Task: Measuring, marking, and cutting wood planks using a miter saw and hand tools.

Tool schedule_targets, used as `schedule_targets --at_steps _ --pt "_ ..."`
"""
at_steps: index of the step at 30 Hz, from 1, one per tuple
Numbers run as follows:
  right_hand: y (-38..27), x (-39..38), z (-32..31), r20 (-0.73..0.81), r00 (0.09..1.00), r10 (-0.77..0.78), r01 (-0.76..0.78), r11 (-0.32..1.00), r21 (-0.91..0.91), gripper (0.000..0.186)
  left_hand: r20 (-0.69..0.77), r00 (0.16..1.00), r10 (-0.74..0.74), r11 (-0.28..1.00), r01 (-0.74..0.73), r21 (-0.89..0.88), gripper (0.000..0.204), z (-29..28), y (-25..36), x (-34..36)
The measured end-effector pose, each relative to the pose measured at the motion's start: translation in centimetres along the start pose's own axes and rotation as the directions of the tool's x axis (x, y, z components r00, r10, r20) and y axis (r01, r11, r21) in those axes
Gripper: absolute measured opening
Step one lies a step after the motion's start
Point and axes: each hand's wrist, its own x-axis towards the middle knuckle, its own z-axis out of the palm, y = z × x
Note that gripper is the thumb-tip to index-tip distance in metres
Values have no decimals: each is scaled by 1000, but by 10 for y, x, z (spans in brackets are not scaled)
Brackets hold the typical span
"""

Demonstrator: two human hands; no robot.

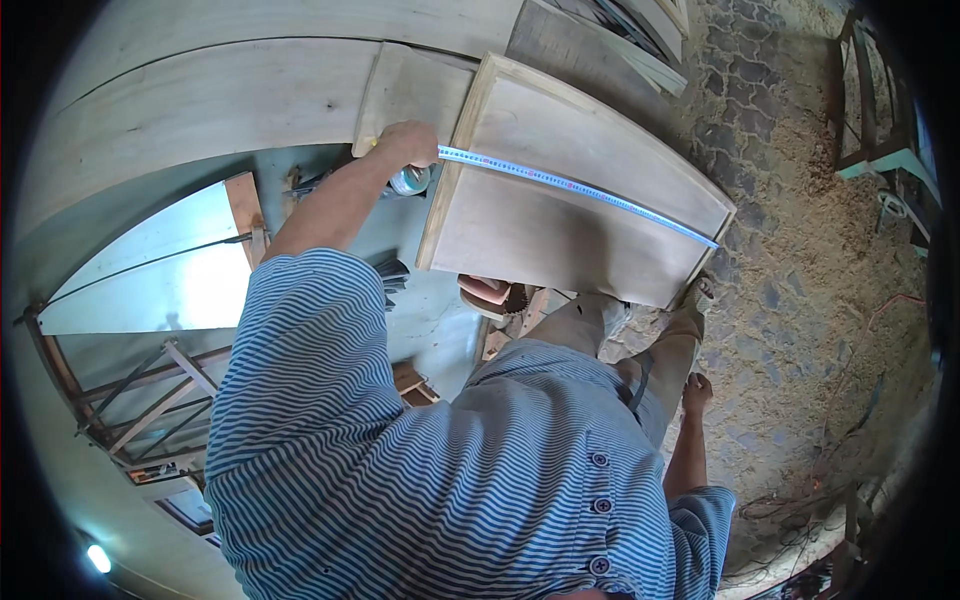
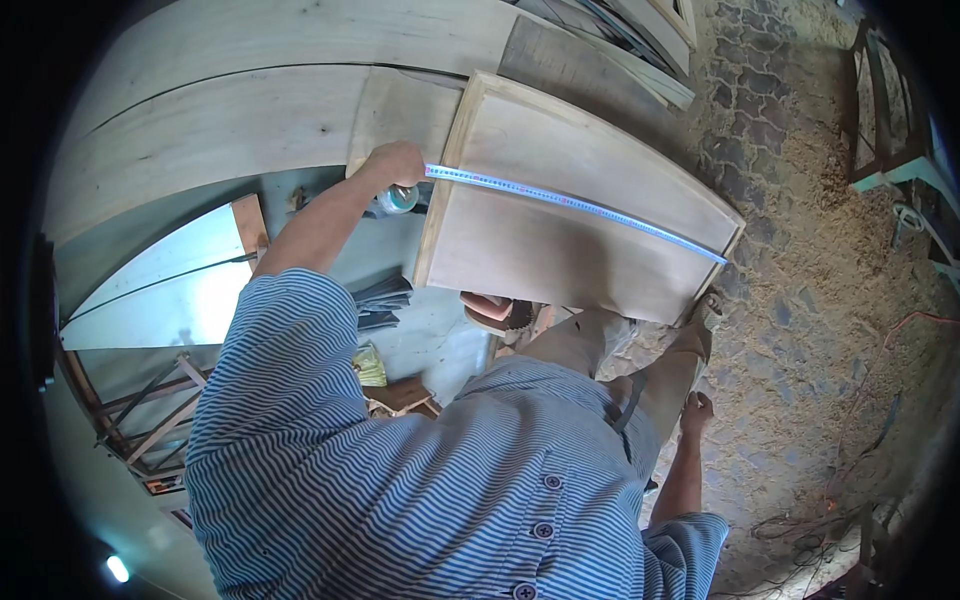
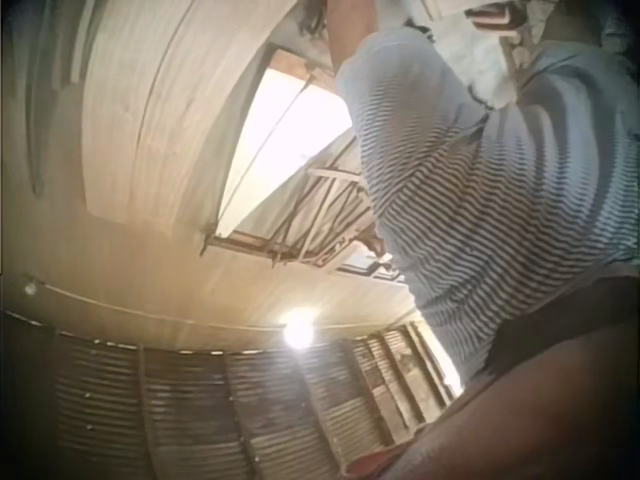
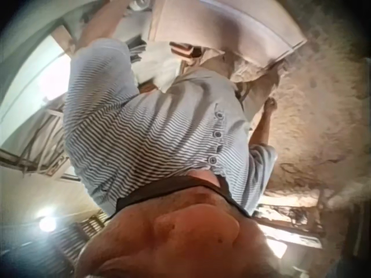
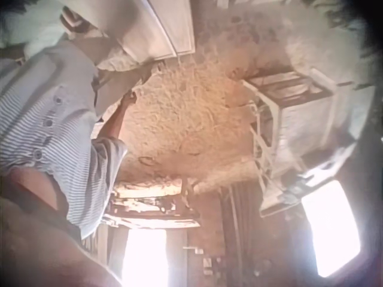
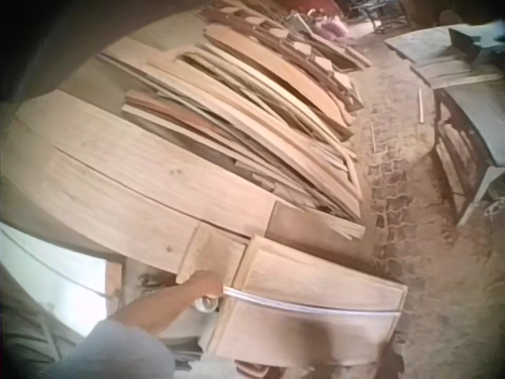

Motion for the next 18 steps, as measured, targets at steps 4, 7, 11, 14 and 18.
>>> schedule_targets --at_steps 4,7,11,14,18 --pt "-15 -10 -38 162 907 389 -419 877 235 45 7 999 -34 999 34 1 39 -2 0 0" --pt "-47 -19 -87 227 802 553 -591 789 168 47 -57 998 -22 999 20 -35 29 6 -6 0" --pt "-34 -8 -131 270 773 574 -583 811 -56 46 -33 999 -43 996 40 -83 30 3 -4 0" --pt "-19 9 -143 157 848 507 -502 862 -73 23 -58 997 -47 996 43 -79 30 7 -2 4" --pt "-14 15 -145 -37 938 346 -317 894 316 3 -104 993 -57 995 48 -92 30 13 -3 2"
